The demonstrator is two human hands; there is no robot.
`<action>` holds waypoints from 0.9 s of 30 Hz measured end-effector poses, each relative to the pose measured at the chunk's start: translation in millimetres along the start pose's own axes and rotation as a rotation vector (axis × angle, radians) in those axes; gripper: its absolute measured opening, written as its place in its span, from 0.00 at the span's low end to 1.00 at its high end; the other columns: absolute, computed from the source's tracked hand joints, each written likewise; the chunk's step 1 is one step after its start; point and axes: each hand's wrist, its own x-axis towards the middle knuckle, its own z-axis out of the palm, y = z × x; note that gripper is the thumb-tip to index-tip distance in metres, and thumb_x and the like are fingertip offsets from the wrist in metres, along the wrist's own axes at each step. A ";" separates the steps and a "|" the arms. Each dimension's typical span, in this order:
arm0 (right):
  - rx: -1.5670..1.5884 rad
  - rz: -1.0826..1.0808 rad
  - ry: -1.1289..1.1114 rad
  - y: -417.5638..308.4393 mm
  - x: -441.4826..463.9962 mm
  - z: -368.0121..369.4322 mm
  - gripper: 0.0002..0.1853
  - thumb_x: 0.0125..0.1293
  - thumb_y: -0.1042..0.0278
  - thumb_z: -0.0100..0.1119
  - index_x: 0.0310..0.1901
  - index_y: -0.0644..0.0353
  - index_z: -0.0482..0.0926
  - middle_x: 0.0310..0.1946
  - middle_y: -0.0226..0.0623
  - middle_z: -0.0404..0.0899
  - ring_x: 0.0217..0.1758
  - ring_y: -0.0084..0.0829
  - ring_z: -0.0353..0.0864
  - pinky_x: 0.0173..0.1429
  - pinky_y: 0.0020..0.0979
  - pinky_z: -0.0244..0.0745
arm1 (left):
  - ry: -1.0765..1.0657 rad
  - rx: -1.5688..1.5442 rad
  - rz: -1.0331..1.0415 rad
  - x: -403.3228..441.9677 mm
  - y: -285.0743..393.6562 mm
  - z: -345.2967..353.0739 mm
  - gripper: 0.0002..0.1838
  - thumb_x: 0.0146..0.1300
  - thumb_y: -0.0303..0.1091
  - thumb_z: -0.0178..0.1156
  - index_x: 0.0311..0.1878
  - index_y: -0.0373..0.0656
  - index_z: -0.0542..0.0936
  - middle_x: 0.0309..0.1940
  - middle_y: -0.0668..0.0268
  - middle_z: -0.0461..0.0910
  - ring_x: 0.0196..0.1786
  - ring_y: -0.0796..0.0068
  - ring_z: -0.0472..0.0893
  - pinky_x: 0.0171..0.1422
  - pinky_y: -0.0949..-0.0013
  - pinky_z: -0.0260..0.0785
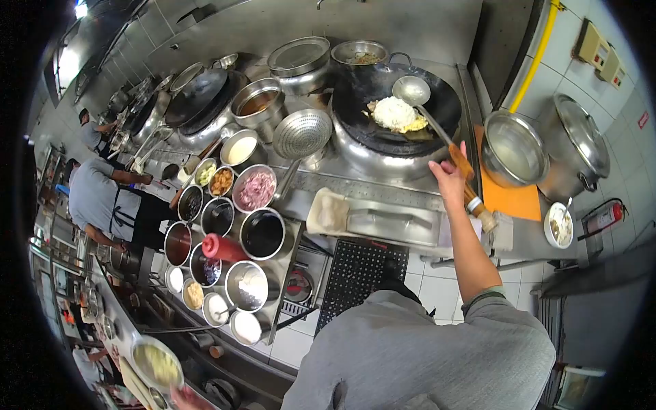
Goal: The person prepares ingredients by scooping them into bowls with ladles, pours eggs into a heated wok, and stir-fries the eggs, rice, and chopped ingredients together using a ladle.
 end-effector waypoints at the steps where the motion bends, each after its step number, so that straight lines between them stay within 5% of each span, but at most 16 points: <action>1: -0.023 -0.187 0.053 -28.1 10.1 2.5 0.45 0.58 0.62 0.75 0.76 0.53 0.62 0.68 0.48 0.66 0.60 0.36 0.77 0.64 0.34 0.74 | -0.142 -0.031 -0.021 -1.9 -7.3 49.3 0.16 0.74 0.37 0.55 0.57 0.38 0.79 0.54 0.62 0.80 0.55 0.72 0.79 0.61 0.67 0.72; 3: -0.143 -0.624 0.040 -51.7 62.0 11.4 0.26 0.64 0.63 0.70 0.63 0.57 0.79 0.68 0.45 0.67 0.65 0.37 0.74 0.63 0.36 0.74 | -0.379 -0.171 -0.120 -52.0 -6.9 190.8 0.15 0.70 0.35 0.61 0.56 0.40 0.79 0.53 0.65 0.81 0.55 0.78 0.80 0.57 0.74 0.72; 4: -0.060 -0.742 -0.045 -67.4 105.2 22.7 0.20 0.71 0.61 0.62 0.62 0.57 0.80 0.64 0.41 0.74 0.62 0.33 0.77 0.65 0.33 0.72 | -0.402 -0.186 -0.156 -78.9 -10.8 262.8 0.15 0.70 0.36 0.62 0.57 0.41 0.79 0.53 0.65 0.81 0.55 0.77 0.80 0.55 0.75 0.72; 5: -0.007 -0.539 -0.067 -114.0 135.8 34.9 0.15 0.75 0.58 0.56 0.48 0.63 0.83 0.48 0.40 0.85 0.50 0.28 0.82 0.57 0.30 0.75 | -0.425 -0.184 -0.252 -100.4 -12.2 328.4 0.16 0.69 0.35 0.63 0.57 0.43 0.78 0.47 0.68 0.83 0.49 0.75 0.81 0.53 0.68 0.73; 7: 0.244 -0.595 0.037 -196.0 212.3 58.4 0.22 0.76 0.53 0.56 0.25 0.57 0.72 0.18 0.30 0.76 0.22 0.25 0.73 0.35 0.30 0.69 | -0.704 -0.175 -0.318 -117.9 -43.5 436.6 0.11 0.69 0.34 0.64 0.52 0.44 0.81 0.44 0.69 0.83 0.41 0.78 0.82 0.50 0.70 0.77; 9: 0.502 -0.436 0.183 -267.9 254.6 66.3 0.22 0.72 0.55 0.63 0.21 0.53 0.69 0.14 0.26 0.67 0.16 0.22 0.67 0.26 0.29 0.61 | -0.828 -0.066 -0.341 -131.1 -74.8 542.4 0.05 0.69 0.32 0.65 0.45 0.45 0.81 0.35 0.70 0.82 0.32 0.79 0.80 0.41 0.75 0.80; 12: 0.660 -0.405 -0.014 -322.4 263.6 48.8 0.20 0.70 0.56 0.66 0.23 0.53 0.71 0.15 0.25 0.67 0.17 0.21 0.68 0.24 0.28 0.63 | -0.872 -0.090 -0.456 -137.8 -137.8 666.4 0.09 0.68 0.30 0.65 0.35 0.44 0.73 0.28 0.67 0.78 0.28 0.76 0.80 0.34 0.72 0.81; 15: 0.380 -0.218 0.092 -290.7 254.2 80.7 0.20 0.68 0.54 0.68 0.25 0.54 0.71 0.15 0.26 0.68 0.14 0.21 0.66 0.20 0.28 0.61 | -0.793 0.007 -0.432 -128.4 -194.7 745.8 0.09 0.67 0.27 0.64 0.36 0.42 0.73 0.28 0.66 0.77 0.26 0.73 0.81 0.31 0.70 0.82; 19: 0.510 -0.243 -0.131 -268.6 270.4 96.5 0.18 0.69 0.56 0.66 0.28 0.53 0.70 0.13 0.21 0.60 0.12 0.20 0.58 0.18 0.29 0.58 | -0.753 0.017 -0.561 -123.5 -222.4 776.8 0.08 0.67 0.29 0.64 0.41 0.37 0.75 0.31 0.60 0.80 0.28 0.71 0.83 0.30 0.72 0.82; 21: 0.506 -0.303 -0.076 -285.0 278.0 71.7 0.18 0.70 0.57 0.66 0.28 0.53 0.69 0.13 0.21 0.59 0.11 0.19 0.57 0.18 0.29 0.58 | -0.866 0.135 -0.305 -135.3 -214.1 757.0 0.12 0.68 0.30 0.64 0.48 0.33 0.78 0.37 0.57 0.84 0.37 0.65 0.86 0.41 0.67 0.81; 23: 0.300 -0.248 0.077 -258.2 269.9 70.5 0.19 0.71 0.58 0.64 0.26 0.51 0.66 0.13 0.20 0.58 0.12 0.19 0.56 0.19 0.29 0.57 | -1.022 0.275 0.392 -219.3 -133.4 713.9 0.17 0.68 0.32 0.64 0.55 0.33 0.79 0.46 0.55 0.85 0.49 0.61 0.85 0.53 0.61 0.78; 24: 0.422 -0.235 0.016 -249.0 273.5 74.3 0.19 0.71 0.58 0.64 0.26 0.51 0.66 0.13 0.21 0.58 0.11 0.20 0.56 0.19 0.29 0.57 | -1.174 0.271 0.378 -259.1 -99.1 696.1 0.21 0.66 0.35 0.67 0.59 0.36 0.80 0.57 0.53 0.82 0.60 0.56 0.80 0.63 0.55 0.72; 25: 0.544 -0.226 -0.052 -249.0 280.5 76.2 0.19 0.71 0.59 0.64 0.26 0.51 0.65 0.12 0.21 0.58 0.11 0.20 0.56 0.19 0.29 0.57 | -1.219 0.232 0.717 -288.3 -92.5 685.6 0.22 0.64 0.37 0.70 0.59 0.39 0.80 0.61 0.52 0.79 0.63 0.53 0.77 0.66 0.54 0.69; 27: 0.561 -0.243 -0.024 -263.1 287.0 70.1 0.19 0.71 0.60 0.64 0.26 0.51 0.65 0.12 0.22 0.58 0.10 0.21 0.56 0.19 0.30 0.58 | -1.395 0.169 1.021 -328.3 -58.4 678.3 0.23 0.60 0.38 0.72 0.57 0.40 0.81 0.57 0.54 0.79 0.63 0.50 0.75 0.66 0.54 0.67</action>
